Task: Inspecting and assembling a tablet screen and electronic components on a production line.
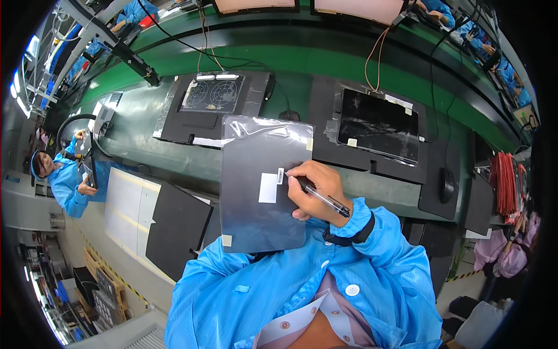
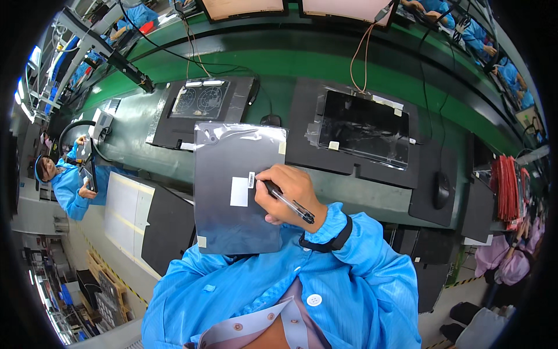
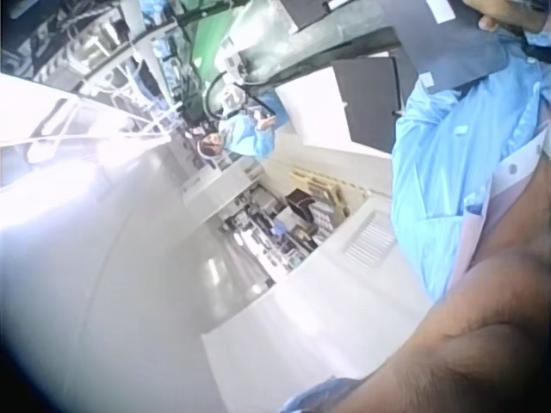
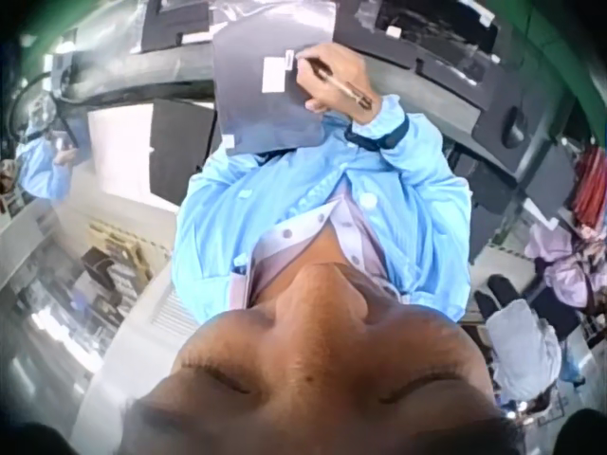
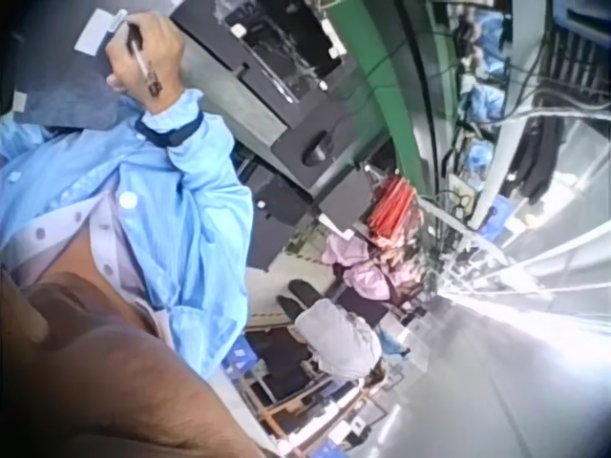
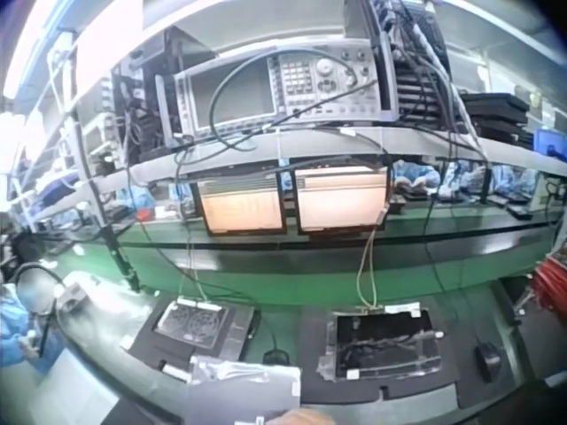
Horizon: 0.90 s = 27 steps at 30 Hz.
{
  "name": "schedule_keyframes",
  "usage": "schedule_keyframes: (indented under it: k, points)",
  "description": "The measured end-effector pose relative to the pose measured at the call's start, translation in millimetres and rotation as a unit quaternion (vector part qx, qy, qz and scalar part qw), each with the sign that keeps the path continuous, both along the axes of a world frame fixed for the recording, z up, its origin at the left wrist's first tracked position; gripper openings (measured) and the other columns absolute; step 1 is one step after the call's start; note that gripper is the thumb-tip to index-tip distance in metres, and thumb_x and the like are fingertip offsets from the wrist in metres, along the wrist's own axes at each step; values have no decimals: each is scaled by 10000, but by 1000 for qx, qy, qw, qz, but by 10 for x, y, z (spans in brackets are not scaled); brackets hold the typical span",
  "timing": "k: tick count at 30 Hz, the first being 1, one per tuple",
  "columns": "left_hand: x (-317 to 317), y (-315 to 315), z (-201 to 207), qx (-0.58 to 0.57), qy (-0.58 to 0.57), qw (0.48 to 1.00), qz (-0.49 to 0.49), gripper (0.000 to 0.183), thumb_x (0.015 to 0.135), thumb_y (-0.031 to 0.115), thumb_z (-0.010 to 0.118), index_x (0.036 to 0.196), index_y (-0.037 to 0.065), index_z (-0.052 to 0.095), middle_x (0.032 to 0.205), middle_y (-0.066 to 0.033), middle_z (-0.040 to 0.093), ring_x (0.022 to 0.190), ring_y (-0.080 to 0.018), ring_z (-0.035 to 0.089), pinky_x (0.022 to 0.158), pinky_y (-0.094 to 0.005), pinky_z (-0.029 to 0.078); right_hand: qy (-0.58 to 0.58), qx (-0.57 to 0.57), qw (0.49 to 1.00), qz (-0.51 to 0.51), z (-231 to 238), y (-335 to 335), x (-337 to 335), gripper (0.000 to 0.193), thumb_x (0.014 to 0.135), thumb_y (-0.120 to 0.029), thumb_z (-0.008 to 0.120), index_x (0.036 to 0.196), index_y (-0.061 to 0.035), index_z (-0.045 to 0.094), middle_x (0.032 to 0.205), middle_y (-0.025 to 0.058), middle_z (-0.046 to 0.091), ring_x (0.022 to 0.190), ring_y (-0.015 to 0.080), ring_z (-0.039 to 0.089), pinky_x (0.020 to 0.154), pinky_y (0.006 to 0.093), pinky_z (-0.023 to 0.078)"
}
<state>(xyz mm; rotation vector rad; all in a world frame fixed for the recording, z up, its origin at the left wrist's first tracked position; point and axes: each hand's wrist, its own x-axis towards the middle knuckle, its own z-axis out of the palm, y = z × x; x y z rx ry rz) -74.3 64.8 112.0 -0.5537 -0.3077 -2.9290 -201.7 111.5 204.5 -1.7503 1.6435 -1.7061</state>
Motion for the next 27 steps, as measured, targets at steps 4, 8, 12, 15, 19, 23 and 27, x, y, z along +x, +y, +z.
schedule_keyframes:
  k: [4,8,12,15,19,23,27]
  points:
    - [121,-57,12,4,-14,1000,12,683,968,528,509,1392,-5,456,1020,-122,555,805,-220,541,770,-332,406,2,21,1000,4,34,-38,17,149,837,-59,703,970,0,675,800,119,670,644,244,635,595,342,512]
    - [248,-180,42,15,-24,999,34,662,971,517,511,1384,1,466,1012,-117,553,803,-216,537,772,-330,405,-22,14,999,22,30,-117,68,237,923,-139,693,1138,-43,671,966,123,681,711,244,680,665,369,556]
    - [335,-522,144,9,-36,995,93,640,975,505,512,1375,7,476,1004,-112,551,802,-213,533,773,-328,403,-357,163,915,94,4,-24,198,302,1030,-221,596,1256,-22,615,991,116,678,811,216,680,751,351,571]
    - [615,-636,195,-4,-61,984,166,623,978,496,514,1369,11,484,998,-109,550,800,-210,530,775,-327,402,-181,-24,978,102,-319,-160,212,247,1015,-138,601,1214,6,626,949,123,674,803,220,668,739,329,552]
    - [1592,-615,-40,21,-179,898,402,544,983,485,530,1292,38,544,932,-75,557,787,-199,520,761,-342,419,-65,65,992,90,-257,-135,271,175,949,-36,631,1113,23,656,918,142,668,793,230,647,714,324,519]
    - [2731,-526,349,83,-451,677,575,294,981,274,648,1142,30,619,971,-99,669,979,-254,666,899,-402,539,-44,122,986,107,-389,-121,229,161,931,-25,636,1081,23,667,902,139,661,766,227,639,689,317,504]
    - [3908,-466,438,-88,-634,454,620,182,950,131,623,1081,5,640,964,-111,715,782,-217,718,682,-348,601,-61,159,978,117,-404,-126,238,156,934,-26,628,1078,15,671,869,130,649,717,194,631,654,300,490]
